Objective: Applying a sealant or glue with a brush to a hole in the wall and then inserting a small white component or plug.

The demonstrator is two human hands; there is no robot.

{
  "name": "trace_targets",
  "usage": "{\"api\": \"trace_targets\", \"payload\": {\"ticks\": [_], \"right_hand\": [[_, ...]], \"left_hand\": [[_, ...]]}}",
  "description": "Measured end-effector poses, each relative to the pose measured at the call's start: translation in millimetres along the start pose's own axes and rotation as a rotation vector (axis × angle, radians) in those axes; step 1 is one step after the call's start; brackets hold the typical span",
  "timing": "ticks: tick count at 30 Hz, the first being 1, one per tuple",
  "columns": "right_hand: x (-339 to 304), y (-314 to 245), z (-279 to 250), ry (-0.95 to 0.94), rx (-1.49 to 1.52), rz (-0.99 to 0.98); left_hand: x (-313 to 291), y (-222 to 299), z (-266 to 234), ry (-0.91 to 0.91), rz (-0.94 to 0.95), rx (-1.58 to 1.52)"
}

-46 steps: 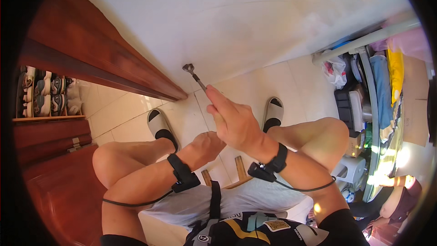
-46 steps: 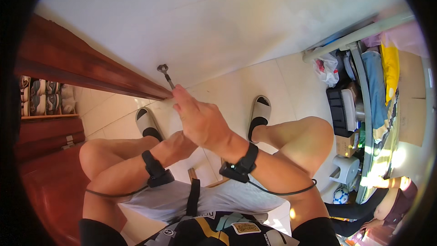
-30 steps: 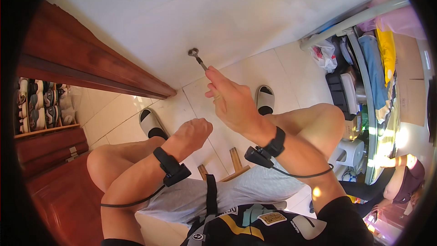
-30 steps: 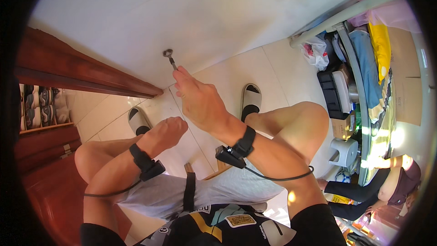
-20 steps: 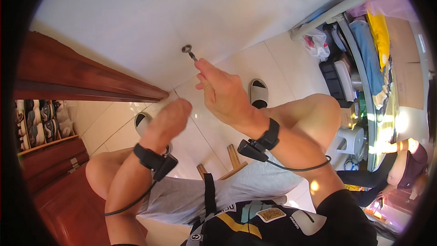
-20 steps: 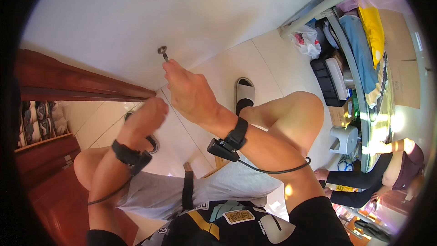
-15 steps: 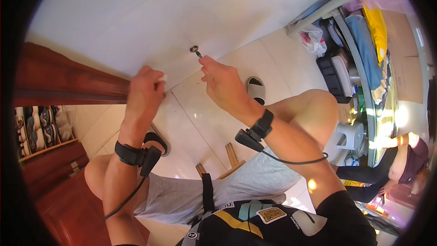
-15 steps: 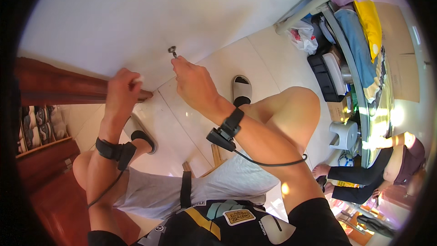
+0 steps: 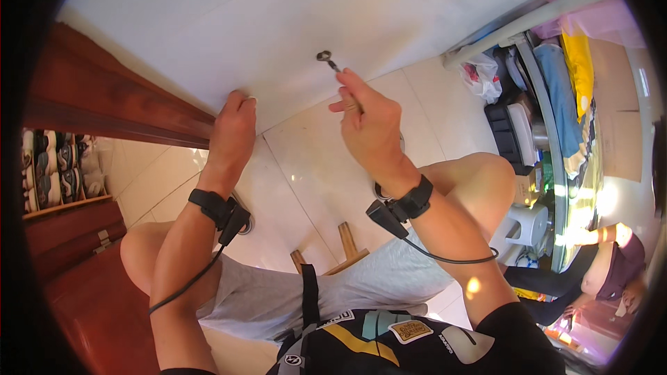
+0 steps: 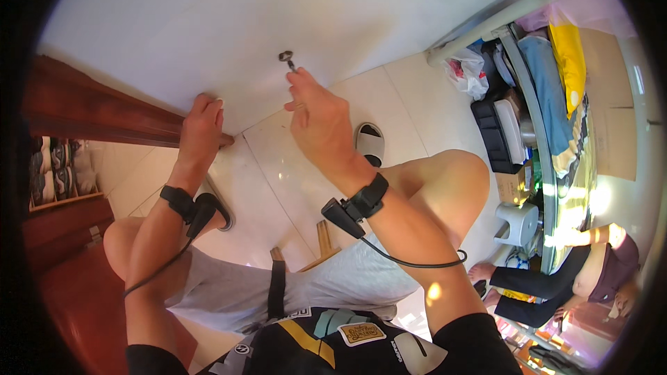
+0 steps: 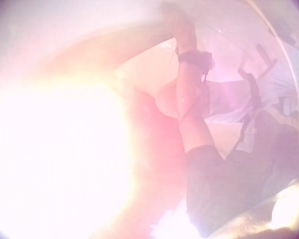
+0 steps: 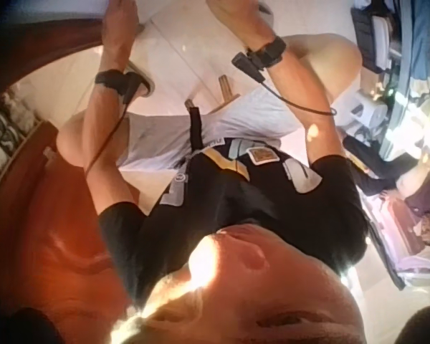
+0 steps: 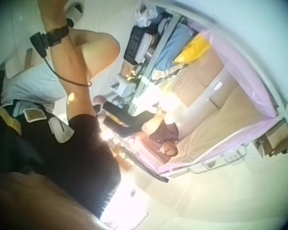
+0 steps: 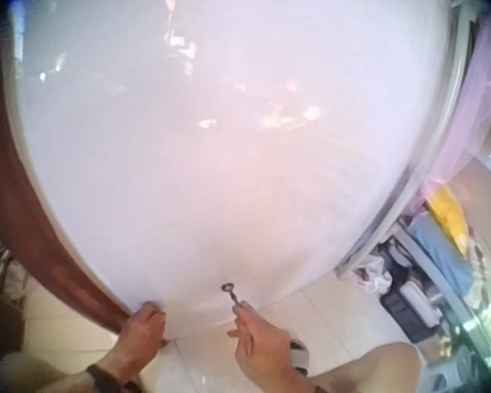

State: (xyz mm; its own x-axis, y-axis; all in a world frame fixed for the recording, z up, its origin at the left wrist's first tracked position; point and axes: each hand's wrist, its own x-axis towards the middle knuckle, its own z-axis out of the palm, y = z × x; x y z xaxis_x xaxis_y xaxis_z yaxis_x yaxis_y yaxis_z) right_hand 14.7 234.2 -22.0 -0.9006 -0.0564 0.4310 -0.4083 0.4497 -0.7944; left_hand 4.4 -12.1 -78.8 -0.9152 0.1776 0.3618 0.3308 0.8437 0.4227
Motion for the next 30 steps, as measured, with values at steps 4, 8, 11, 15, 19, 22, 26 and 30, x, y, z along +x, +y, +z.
{"api": "trace_targets", "payload": {"ticks": [4, 8, 11, 15, 19, 22, 26, 30], "right_hand": [[-1.3, 51.7, 1.8, 0.031, -0.101, -0.010], [-11.1, 10.6, 13.0, 0.005, -0.100, -0.011], [-17.8, 5.6, 18.6, -0.004, -0.051, -0.115], [-20.5, 16.1, 31.0, -0.079, -0.112, -0.124], [-19.6, -8.8, 31.0, -0.054, -0.010, -0.158], [-23.4, -5.3, 34.0, -0.059, -0.023, -0.198], [-36.0, 7.9, 54.3, -0.175, -0.145, -0.186], [-39.1, -20.2, 62.3, -0.191, -0.123, -0.329]], "left_hand": [[-1.8, 7.6, 8.6, -0.190, -0.023, 0.031], [8.2, 15.1, -9.9, -0.058, -0.014, -0.060], [18.6, 20.3, -30.1, 0.073, 0.055, -0.107], [5.5, 6.2, -10.4, -0.029, 0.016, -0.009], [-11.0, -0.6, 4.1, -0.366, -0.098, 0.178], [-40.9, -13.0, 31.2, -0.594, 0.150, 0.277], [-103.5, 12.4, 57.8, -0.209, 0.590, 0.489], [-111.6, 29.9, 55.9, -0.442, 0.626, 0.149]]}}
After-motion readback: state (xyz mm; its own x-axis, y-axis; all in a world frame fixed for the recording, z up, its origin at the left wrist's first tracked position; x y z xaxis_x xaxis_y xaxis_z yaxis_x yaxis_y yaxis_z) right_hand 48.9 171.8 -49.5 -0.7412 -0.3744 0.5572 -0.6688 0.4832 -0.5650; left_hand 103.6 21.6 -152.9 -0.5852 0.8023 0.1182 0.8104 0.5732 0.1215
